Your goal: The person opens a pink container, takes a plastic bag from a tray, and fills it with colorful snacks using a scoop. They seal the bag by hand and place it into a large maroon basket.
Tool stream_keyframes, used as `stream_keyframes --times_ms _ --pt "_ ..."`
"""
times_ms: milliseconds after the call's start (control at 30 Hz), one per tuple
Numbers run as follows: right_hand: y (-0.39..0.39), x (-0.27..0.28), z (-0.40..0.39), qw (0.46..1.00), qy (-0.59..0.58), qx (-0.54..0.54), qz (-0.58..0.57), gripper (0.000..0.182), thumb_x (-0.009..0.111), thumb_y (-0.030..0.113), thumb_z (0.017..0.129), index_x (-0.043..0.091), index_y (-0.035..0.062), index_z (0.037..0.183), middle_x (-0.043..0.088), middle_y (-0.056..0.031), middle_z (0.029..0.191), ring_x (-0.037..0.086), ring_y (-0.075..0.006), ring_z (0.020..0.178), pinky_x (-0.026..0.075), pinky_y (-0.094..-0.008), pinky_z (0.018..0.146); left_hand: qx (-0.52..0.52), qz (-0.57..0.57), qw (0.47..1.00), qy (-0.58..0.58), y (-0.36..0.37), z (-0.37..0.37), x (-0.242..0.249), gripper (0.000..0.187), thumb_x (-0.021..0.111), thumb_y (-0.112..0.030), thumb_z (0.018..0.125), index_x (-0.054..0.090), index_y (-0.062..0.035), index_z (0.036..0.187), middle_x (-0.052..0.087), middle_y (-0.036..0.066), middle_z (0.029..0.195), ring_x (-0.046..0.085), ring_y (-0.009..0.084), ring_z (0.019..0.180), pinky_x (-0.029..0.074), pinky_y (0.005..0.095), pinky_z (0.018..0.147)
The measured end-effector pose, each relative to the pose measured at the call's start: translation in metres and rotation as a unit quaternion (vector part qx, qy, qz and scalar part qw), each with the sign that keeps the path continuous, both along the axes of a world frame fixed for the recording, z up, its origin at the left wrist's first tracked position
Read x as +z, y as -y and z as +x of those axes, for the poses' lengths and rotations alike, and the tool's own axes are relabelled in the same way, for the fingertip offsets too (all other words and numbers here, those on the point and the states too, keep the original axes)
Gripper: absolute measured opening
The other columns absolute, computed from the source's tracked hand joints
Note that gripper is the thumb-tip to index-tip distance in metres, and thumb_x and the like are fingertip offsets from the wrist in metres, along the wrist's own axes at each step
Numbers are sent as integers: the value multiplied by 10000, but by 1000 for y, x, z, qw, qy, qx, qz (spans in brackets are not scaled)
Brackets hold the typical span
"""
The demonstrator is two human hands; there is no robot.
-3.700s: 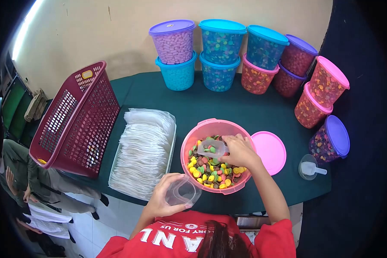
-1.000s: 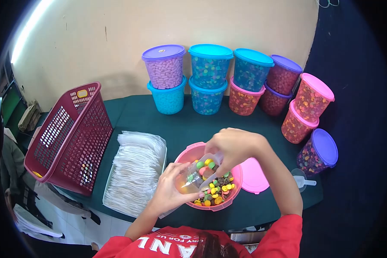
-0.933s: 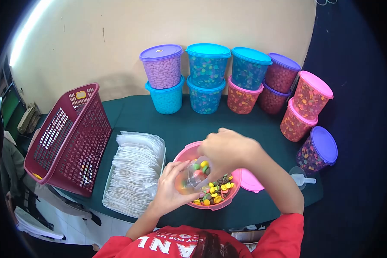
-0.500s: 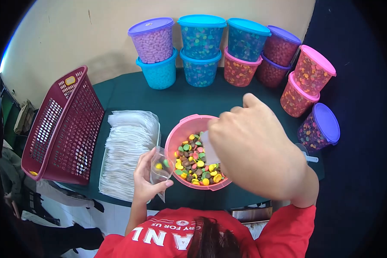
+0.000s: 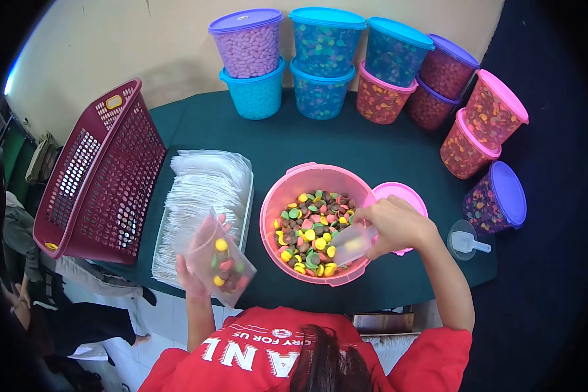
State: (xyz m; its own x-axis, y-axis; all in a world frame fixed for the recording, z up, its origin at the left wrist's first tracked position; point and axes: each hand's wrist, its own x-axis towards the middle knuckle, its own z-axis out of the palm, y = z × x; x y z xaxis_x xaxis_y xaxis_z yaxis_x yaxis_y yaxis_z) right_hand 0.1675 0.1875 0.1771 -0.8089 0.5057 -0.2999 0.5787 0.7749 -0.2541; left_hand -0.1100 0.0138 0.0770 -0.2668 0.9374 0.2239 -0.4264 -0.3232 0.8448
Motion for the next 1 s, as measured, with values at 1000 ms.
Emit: stream_keyframes --times_ms 1000 --pt "5 -76 -60 968 -182 18 170 472 626 27 625 506 164 1060 522 -28 877 486 -204 898 268 -445 826 -86 -24 989 120 -6 23 -21 947 564 -607 666 218 6 1299 308 219 1271 465 302 1069 433 446 879"
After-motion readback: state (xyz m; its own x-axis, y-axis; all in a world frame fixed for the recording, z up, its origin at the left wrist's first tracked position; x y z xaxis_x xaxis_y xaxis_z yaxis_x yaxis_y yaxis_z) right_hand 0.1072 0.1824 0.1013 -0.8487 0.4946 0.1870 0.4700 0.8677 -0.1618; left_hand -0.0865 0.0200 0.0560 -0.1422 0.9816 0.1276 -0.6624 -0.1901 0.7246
